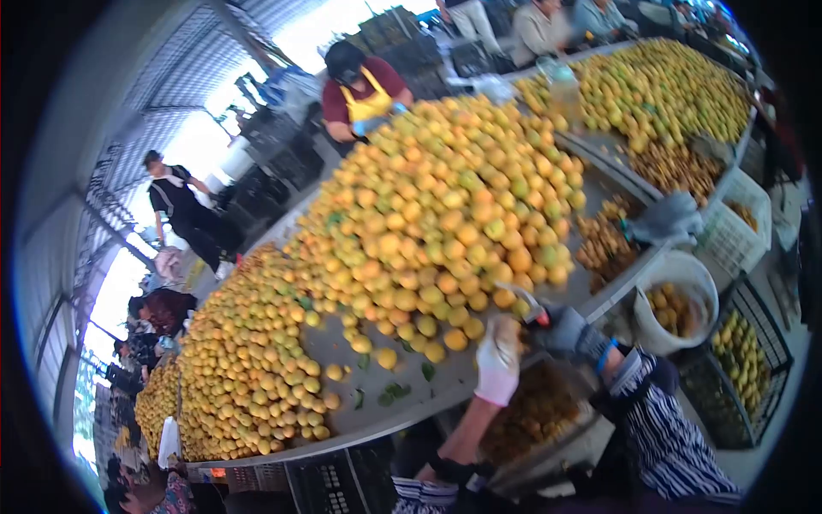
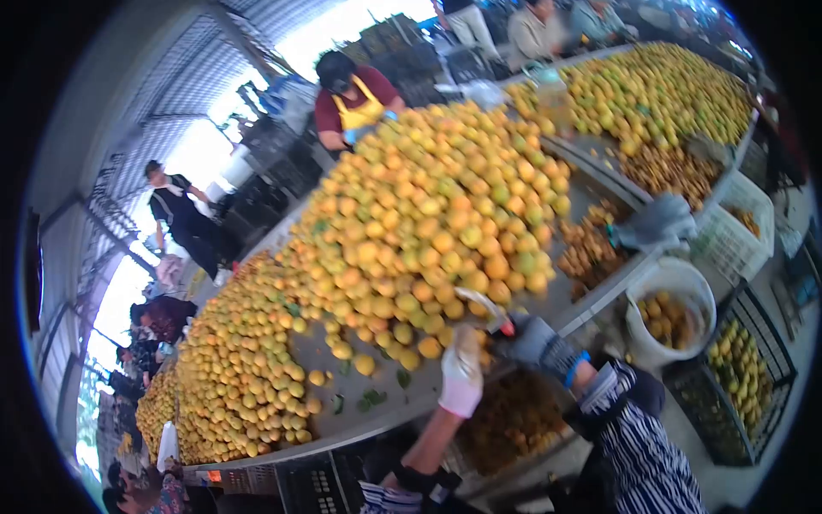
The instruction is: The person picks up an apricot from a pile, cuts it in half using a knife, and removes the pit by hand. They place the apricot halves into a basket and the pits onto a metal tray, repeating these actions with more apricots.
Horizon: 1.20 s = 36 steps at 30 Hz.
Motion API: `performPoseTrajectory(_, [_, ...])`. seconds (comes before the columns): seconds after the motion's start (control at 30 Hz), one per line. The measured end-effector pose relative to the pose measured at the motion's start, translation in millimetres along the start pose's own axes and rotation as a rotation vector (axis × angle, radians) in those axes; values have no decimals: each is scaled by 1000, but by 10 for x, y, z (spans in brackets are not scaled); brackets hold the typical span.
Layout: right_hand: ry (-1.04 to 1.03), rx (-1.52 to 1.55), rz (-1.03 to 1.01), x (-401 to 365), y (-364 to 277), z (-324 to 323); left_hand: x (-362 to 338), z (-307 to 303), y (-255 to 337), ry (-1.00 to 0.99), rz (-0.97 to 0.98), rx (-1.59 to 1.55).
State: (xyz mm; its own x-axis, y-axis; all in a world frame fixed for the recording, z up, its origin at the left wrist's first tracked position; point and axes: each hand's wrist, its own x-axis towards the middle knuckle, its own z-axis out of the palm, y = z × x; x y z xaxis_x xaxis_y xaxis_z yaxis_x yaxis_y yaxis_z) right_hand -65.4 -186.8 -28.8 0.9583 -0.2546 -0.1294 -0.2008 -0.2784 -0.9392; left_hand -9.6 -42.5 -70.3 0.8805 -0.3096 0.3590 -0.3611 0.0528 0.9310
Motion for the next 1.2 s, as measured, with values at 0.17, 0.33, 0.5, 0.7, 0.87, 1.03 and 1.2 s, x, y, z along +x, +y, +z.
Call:
performPoseTrajectory(0.17, [-40, 201, 71, -17, 67, 67, 51, -172, 261, -241, -106, 7])
performPoseTrajectory(0.33, [80, 299, 63, -5, -132, -231, 127, -332, 334, -260, -323, -212])
performPoseTrajectory(0.5, [945, -515, -346, 445, 561, -925, 1, -451, 523, -791, -265, 393])
performPoseTrajectory(0.7, [625, 519, -66, 100, 70, -910, -479, -440, 421, -1020, -257, 1088])
performPoseTrajectory(0.87, [565, 852, -17, 155, 181, -825, -182, -669, 555, -948, -225, 885])
performPoseTrajectory(1.03, [299, 1090, -117, 280, 282, -634, 185, -913, 488, -350, -127, 829])
performPoseTrajectory(1.2, [286, 1097, 18, 238, 59, -312, 326, -887, 160, -264, -200, 1173])
